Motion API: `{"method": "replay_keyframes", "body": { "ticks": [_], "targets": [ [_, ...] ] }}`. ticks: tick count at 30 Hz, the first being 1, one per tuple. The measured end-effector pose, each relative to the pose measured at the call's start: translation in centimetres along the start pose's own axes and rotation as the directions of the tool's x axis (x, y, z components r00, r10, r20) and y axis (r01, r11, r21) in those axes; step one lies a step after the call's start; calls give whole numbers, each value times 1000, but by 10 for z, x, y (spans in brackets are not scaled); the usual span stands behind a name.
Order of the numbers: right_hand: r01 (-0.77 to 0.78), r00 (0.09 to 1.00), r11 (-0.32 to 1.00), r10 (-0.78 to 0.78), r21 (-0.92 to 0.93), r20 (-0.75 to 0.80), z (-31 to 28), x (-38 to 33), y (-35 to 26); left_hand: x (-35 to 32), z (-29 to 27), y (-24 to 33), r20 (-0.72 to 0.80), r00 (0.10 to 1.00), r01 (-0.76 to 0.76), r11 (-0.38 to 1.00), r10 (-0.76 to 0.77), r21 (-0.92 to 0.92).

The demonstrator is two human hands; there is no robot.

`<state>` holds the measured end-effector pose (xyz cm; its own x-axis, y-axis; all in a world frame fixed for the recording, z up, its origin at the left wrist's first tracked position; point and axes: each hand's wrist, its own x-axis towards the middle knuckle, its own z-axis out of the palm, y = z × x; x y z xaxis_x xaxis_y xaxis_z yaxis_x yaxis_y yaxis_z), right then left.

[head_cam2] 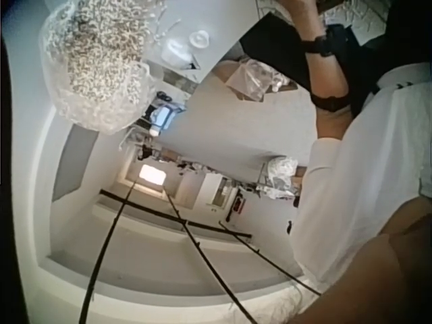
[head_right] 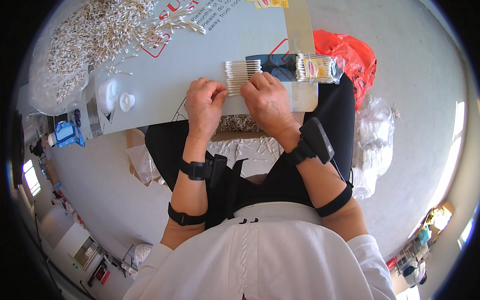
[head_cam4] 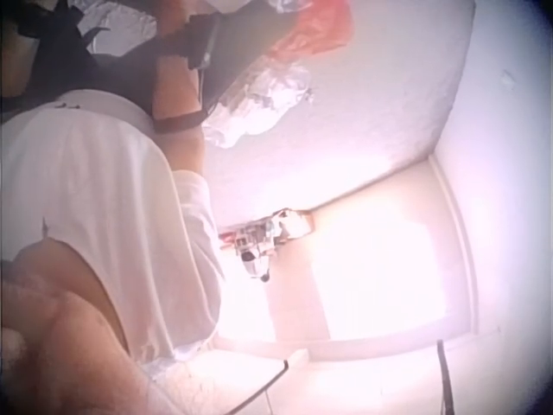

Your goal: Manually aligning cotton swabs and placing them into small clear plastic bags.

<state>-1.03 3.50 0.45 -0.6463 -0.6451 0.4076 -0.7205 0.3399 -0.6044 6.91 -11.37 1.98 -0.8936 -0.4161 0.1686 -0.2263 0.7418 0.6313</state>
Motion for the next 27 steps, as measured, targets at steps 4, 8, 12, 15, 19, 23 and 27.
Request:
{"method": "replay_keyframes", "body": {
  "ticks": [4,8,12,15,19,23,27],
  "targets": [
    [13,1000,1000,-13,-17,4,2,-1,1,0,1,1,-10,995,-95,991,96,92],
    [19,1000,1000,-19,-10,1,4,0,0,1,-3,0,1,991,-132,979,134,158],
    [11,1000,1000,-11,-14,-10,3,-2,2,-4,-22,-10,134,988,-106,978,82,179],
    [-2,999,999,4,54,-35,2,-4,5,-7,-51,-3,484,870,78,995,-99,62],
    [-151,971,934,202,324,-128,-8,-4,1,-32,-57,3,596,801,38,989,55,-143],
    [-352,857,776,492,523,-153,-16,-7,8,-41,-53,9,570,819,19,991,63,-136],
    [-393,765,632,627,668,-144,-18,-12,14,-34,-53,25,659,751,64,998,-44,-6]
  ]
}}
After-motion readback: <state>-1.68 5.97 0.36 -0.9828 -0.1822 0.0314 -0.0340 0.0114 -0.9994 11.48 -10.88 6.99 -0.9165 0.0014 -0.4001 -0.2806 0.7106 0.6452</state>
